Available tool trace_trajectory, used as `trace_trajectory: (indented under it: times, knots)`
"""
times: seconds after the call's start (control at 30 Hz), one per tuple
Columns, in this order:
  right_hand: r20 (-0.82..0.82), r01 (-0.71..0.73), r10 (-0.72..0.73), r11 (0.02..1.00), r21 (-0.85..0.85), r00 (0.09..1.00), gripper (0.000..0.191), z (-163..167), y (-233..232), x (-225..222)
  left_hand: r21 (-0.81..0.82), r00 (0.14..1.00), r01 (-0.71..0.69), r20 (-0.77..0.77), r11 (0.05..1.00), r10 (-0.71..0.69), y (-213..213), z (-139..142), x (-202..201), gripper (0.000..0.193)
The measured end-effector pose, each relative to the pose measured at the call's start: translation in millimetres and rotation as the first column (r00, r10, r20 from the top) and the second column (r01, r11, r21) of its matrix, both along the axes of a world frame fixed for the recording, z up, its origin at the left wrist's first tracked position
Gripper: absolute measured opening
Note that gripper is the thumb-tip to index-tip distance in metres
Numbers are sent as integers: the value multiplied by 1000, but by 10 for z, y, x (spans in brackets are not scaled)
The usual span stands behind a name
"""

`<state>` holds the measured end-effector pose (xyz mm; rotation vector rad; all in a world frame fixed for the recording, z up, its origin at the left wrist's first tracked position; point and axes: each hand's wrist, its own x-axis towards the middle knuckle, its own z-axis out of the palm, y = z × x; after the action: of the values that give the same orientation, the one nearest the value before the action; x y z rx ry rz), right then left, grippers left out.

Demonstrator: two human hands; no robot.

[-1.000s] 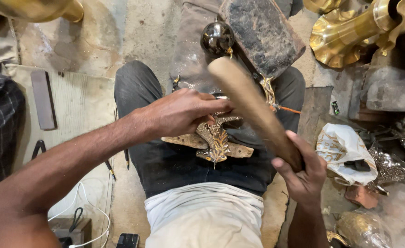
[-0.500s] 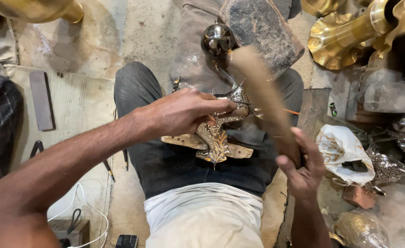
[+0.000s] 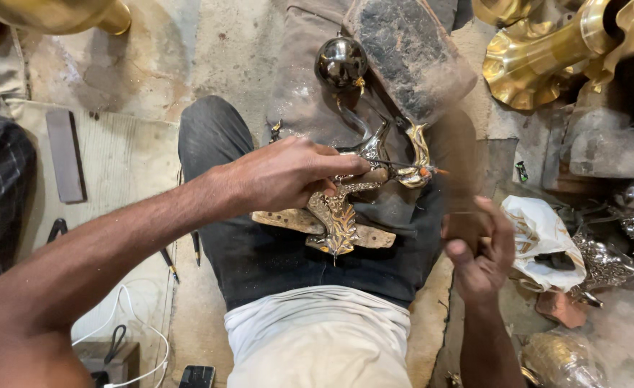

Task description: The person sits cross-legged on the floor with an ornate cast metal ornament on their lap. They hold a small punch against the ornament's surface with one hand and repeatedly strike it with a wooden mallet held in the other hand, repositioning the punch to work different areas of the decorative piece.

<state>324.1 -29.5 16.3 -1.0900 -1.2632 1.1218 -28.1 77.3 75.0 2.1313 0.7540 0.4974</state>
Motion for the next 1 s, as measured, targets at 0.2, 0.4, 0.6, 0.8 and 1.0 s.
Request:
trace_trajectory:
  times: [0.2,0.4,0.6,0.8,1.0]
  knots:
    - [452,-112,53,988,106,890,61,41,22,38,31,1000,-3,27,1000,2,8,-15,-1,58]
    - [543,-136,133,990,-34,829,66,77,60,-44,30,1000,-10,7,1000,10,8,-15,18,55]
    - [571,-269,144,953,141,808,64,49,80,14,1,1000,-22,-7,1000,22,-6,-2,-8,59]
    - [-95,-62,58,998,-33,994,68,83,75,-38,47,998,-37,53,998,35,-6,-19,-20,54]
    - [21,-37,37,999,-14,999,64,99,131,-4,-14,998,-42,-51,999,41,-23,-32,-23,57]
